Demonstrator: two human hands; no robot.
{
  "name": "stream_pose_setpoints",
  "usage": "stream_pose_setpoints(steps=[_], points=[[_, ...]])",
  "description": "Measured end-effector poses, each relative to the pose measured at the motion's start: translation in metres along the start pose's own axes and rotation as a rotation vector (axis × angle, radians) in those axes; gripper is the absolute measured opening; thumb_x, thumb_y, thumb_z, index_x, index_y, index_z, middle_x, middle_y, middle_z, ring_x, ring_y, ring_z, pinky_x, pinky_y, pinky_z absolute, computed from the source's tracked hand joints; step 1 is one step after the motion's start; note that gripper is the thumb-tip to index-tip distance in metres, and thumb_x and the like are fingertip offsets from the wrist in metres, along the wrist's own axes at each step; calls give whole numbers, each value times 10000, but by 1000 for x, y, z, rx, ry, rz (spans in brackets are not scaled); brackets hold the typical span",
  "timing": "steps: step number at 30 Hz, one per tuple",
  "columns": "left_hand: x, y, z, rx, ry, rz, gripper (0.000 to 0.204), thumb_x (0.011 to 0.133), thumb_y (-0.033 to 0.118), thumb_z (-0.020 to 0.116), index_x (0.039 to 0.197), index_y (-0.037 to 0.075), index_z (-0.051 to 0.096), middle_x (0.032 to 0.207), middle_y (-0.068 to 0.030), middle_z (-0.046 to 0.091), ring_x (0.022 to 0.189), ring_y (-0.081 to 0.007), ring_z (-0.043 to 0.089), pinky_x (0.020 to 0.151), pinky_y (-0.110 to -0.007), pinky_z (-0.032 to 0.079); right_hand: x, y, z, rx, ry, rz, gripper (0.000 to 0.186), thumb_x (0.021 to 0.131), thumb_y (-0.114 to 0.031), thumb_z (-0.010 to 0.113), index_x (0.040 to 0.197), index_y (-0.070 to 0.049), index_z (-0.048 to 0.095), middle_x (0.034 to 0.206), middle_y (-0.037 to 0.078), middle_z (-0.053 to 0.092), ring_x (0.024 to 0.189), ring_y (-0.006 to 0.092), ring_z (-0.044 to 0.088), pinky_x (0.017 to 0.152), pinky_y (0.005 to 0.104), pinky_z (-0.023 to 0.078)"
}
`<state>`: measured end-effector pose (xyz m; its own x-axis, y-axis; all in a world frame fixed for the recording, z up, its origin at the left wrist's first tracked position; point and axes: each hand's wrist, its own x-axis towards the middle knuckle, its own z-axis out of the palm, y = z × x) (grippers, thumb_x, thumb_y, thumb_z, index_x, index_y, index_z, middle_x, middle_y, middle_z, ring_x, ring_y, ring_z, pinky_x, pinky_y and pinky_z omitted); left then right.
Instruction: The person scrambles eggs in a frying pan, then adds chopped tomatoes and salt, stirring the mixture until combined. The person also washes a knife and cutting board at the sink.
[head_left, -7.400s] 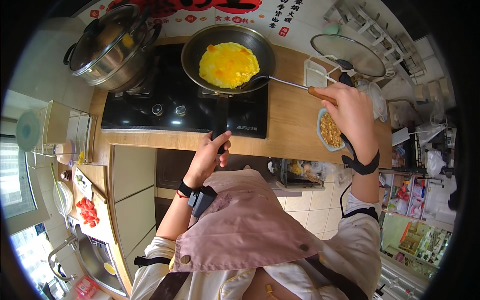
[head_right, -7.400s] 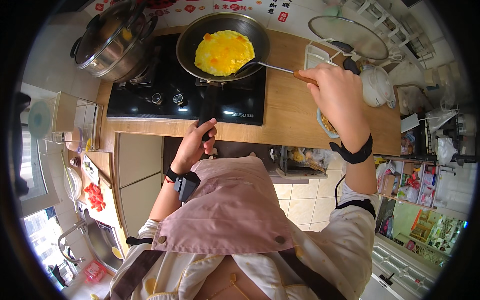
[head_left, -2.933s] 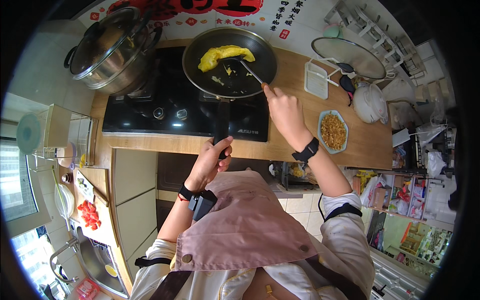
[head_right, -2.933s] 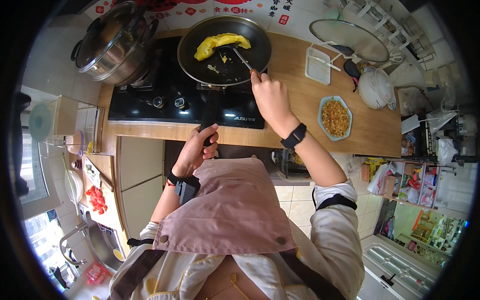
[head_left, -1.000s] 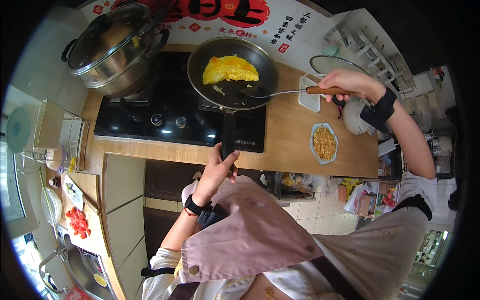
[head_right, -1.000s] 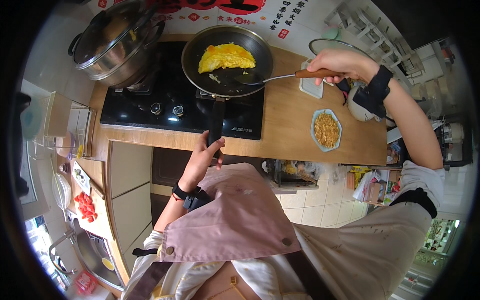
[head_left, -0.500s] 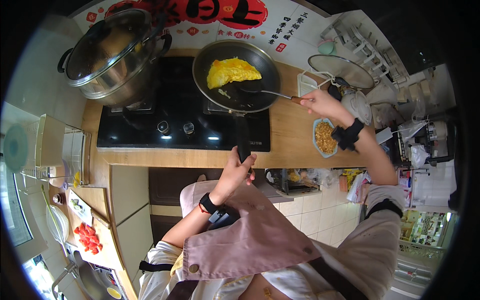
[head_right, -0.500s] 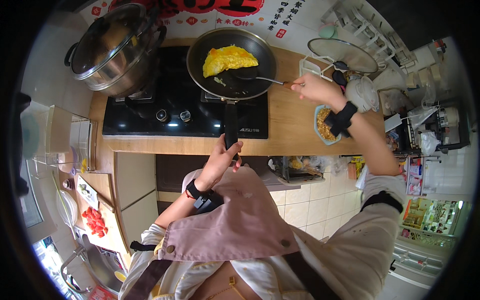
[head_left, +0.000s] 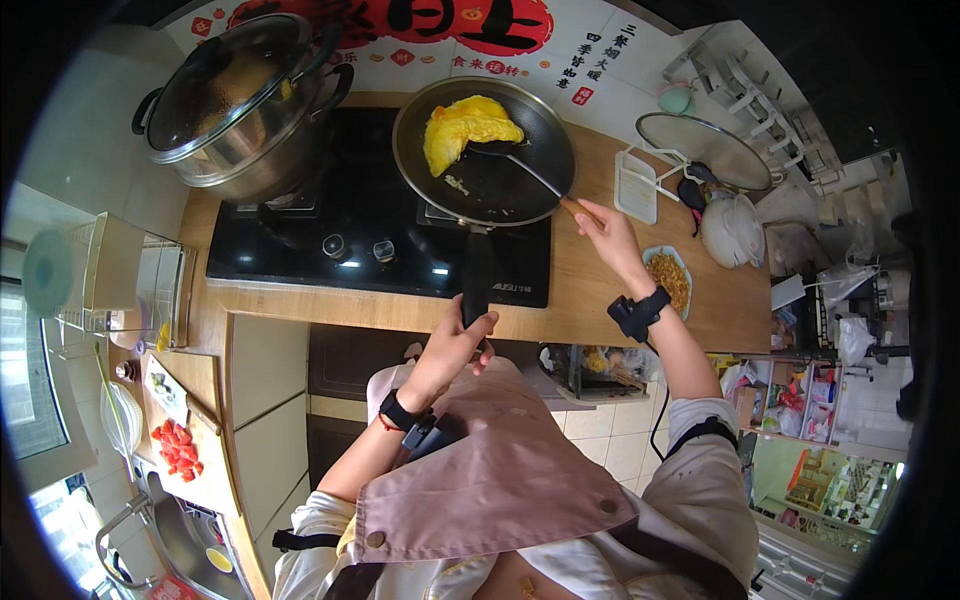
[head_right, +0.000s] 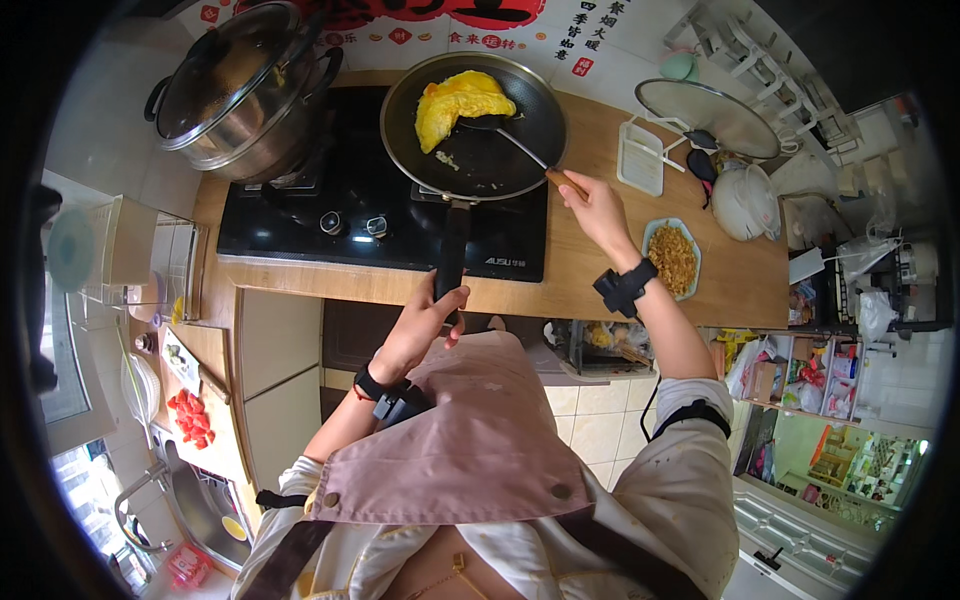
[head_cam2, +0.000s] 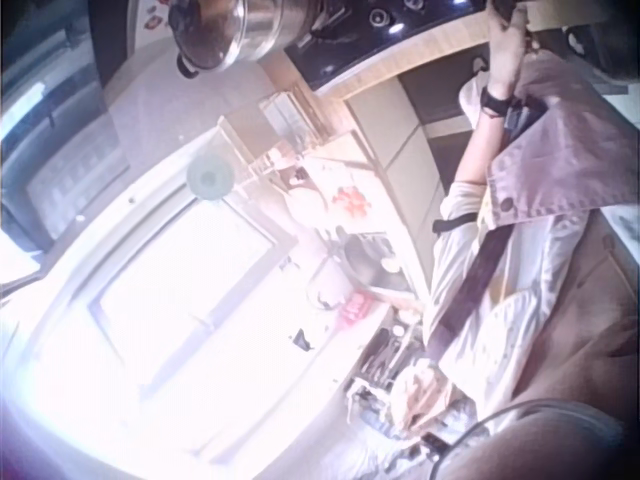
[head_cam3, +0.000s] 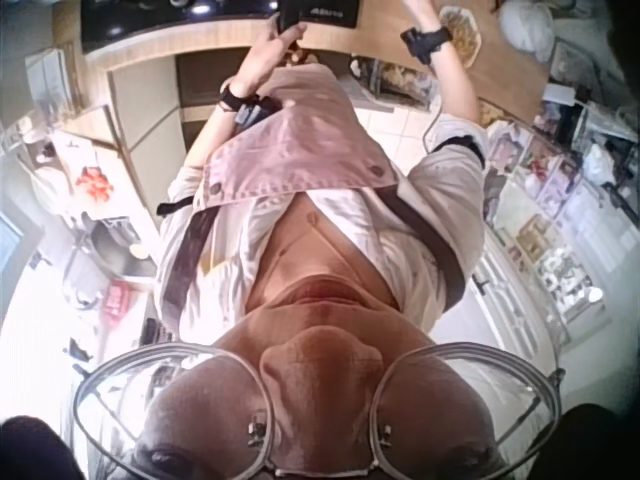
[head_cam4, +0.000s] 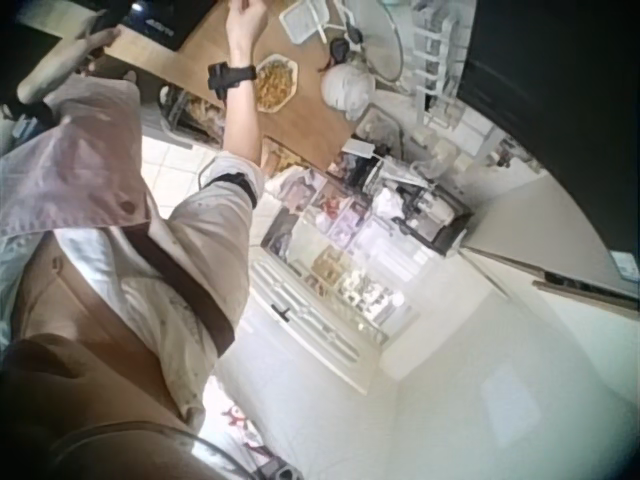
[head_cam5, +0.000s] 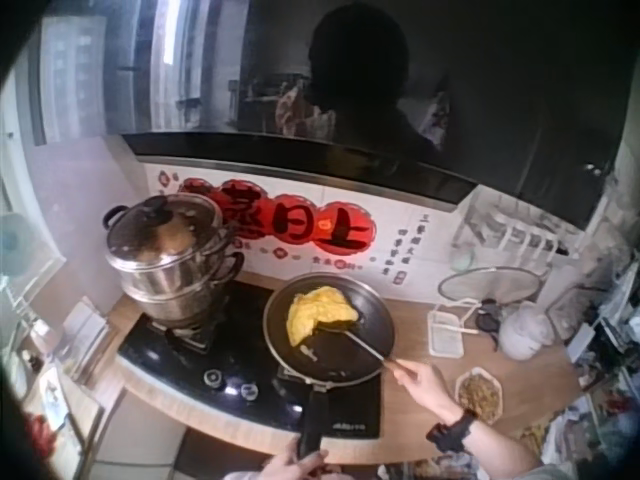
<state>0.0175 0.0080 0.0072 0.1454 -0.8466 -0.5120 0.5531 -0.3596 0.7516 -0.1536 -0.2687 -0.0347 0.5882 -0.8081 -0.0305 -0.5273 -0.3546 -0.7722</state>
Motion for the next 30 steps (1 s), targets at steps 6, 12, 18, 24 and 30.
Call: stream_pose_setpoints(steps=[6,12,18,24,30], points=[[1,-3,2,4,31,9,336,951,213,585,1175,10,438,870,-45,479,538,-113,516,456,-246,400,-38,1,-52,36,54,15,442,940,-268,636,1291,-5,579,972,78,718,811,104,673,709,226,490],[3,-6,0,1,12,45,302,945,227,595,1082,18,426,853,-60,500,528,-116,525,448,-244,420,-30,-57,-117,-734,99,-299,421,898,-232,636,1284,-71,590,790,199,643,641,275,658,580,372,503],[3,-5,-1,0,-8,51,315,945,217,594,1106,8,421,860,-59,503,529,-114,529,455,-250,433,-18,-115,-75,-1159,20,-567,433,836,-122,638,1266,-87,599,810,136,631,646,293,653,580,378,529],[3,-7,-2,-26,-14,52,361,943,214,599,1148,-6,400,870,-63,506,534,-115,534,463,-253,442,-40,-147,-58,-1306,73,-701,574,683,-14,641,1246,-130,627,785,79,557,605,208,640,543,322,532],[4,-7,-2,-37,-12,38,381,941,219,604,1168,-3,394,871,-63,500,535,-113,528,463,-252,436,-41,-148,-55,-1235,206,-690,524,715,-15,620,1206,-193,657,810,53,533,651,184,634,526,304,522]])
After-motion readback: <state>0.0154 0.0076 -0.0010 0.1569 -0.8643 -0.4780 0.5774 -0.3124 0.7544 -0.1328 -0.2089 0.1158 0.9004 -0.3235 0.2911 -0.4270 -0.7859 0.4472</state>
